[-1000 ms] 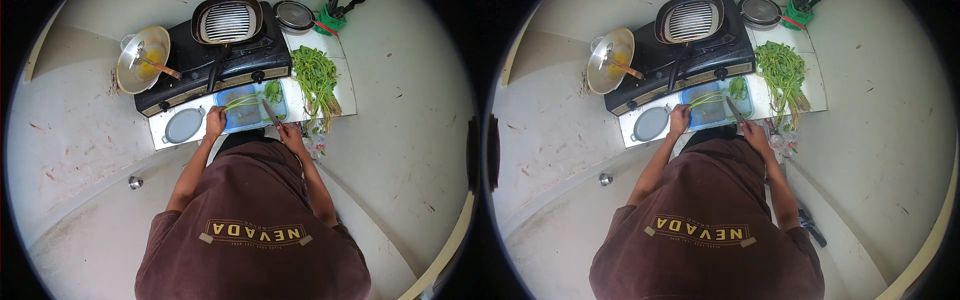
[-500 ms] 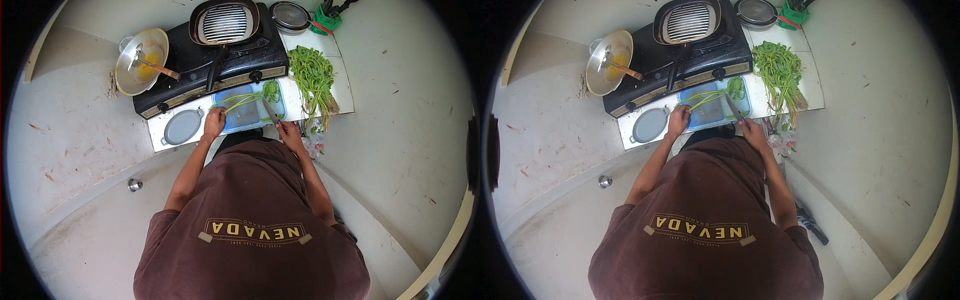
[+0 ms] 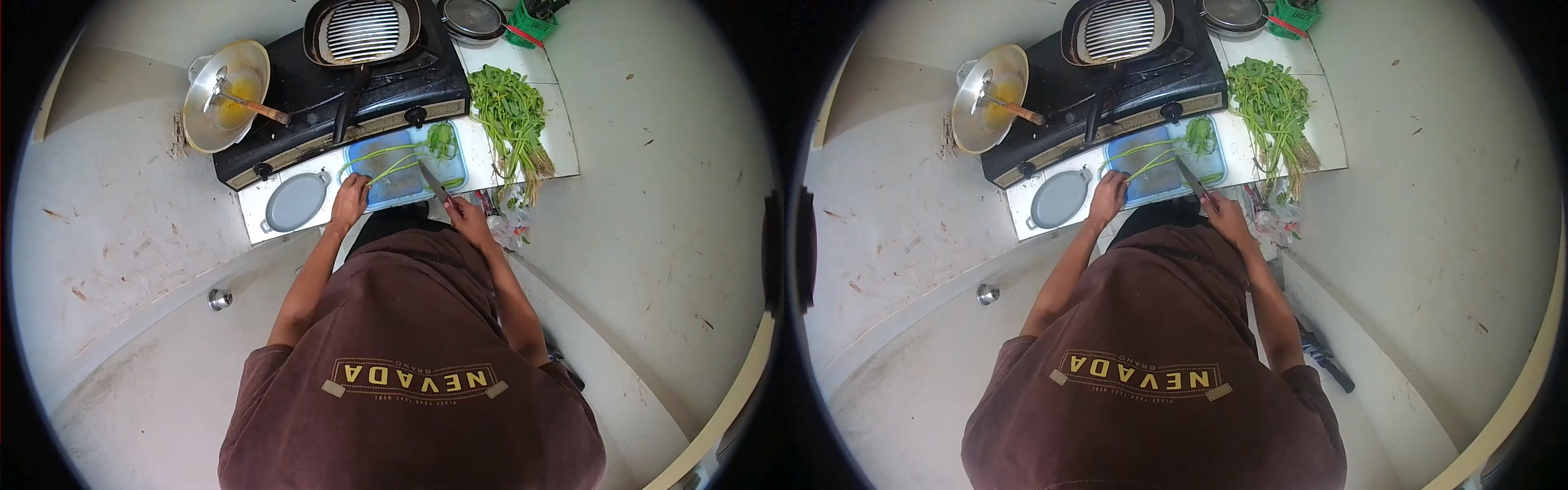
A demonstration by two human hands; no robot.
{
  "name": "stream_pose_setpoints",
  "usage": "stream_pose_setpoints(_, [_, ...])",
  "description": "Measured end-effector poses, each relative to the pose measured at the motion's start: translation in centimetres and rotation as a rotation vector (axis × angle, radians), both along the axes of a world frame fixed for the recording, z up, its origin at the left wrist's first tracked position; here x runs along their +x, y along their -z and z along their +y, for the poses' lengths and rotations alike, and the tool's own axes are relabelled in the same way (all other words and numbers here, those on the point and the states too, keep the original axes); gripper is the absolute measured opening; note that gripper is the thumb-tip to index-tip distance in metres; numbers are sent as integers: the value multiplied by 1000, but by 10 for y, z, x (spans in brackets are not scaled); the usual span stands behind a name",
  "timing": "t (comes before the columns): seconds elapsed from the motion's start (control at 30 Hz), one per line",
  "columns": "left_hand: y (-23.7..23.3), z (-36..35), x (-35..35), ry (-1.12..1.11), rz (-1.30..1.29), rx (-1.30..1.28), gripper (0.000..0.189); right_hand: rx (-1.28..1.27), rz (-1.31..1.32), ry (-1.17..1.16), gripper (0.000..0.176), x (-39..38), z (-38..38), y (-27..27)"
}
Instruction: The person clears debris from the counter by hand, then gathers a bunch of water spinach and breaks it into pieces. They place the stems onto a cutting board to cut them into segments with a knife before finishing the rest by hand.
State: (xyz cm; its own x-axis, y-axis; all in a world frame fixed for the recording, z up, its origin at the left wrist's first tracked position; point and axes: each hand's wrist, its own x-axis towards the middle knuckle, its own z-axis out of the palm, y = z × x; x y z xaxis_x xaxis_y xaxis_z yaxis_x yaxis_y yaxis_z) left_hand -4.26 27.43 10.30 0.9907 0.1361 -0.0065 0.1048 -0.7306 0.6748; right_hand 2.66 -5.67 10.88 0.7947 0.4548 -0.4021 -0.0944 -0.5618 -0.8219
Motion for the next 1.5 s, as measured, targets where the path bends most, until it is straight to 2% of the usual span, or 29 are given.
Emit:
stream_pose_setpoints(0.17, [-3, 0, -6, 36, 24, 31, 16, -12, -181, -62, 36, -2, 9, 4])
stream_pose_setpoints(0.3, [1, -4, -6, -21, -15, -24, 24, -13, -310, -125, 34, -2, 17, 12])
stream_pose_setpoints(0.37, [2, -4, -4, -27, -38, 1, 27, -31, -288, -127, 33, -3, 22, 14])
stream_pose_setpoints(0.57, [-9, -9, 2, 42, -136, 108, 23, -75, -303, -153, 33, -4, 35, 17])
stream_pose_setpoints(0.7, [4, -11, 4, 26, -83, 61, 16, -71, -358, -122, 32, -10, 41, 15])
stream_pose_setpoints(0.8, [7, -12, 7, 26, -85, 44, 10, -188, -407, -185, 34, -8, 41, 21])
stream_pose_setpoints(0.9, [2, -10, 8, 33, -64, 45, 9, -165, -434, -264, 34, -4, 42, 21])
stream_pose_setpoints(1.27, [8, -10, 7, 28, -105, 20, 15, -289, -368, -322, 38, -7, 49, 30])
stream_pose_setpoints(1.5, [12, 13, 16, 260, -141, 108, 20, -396, -304, -279, 40, -23, 66, 21])
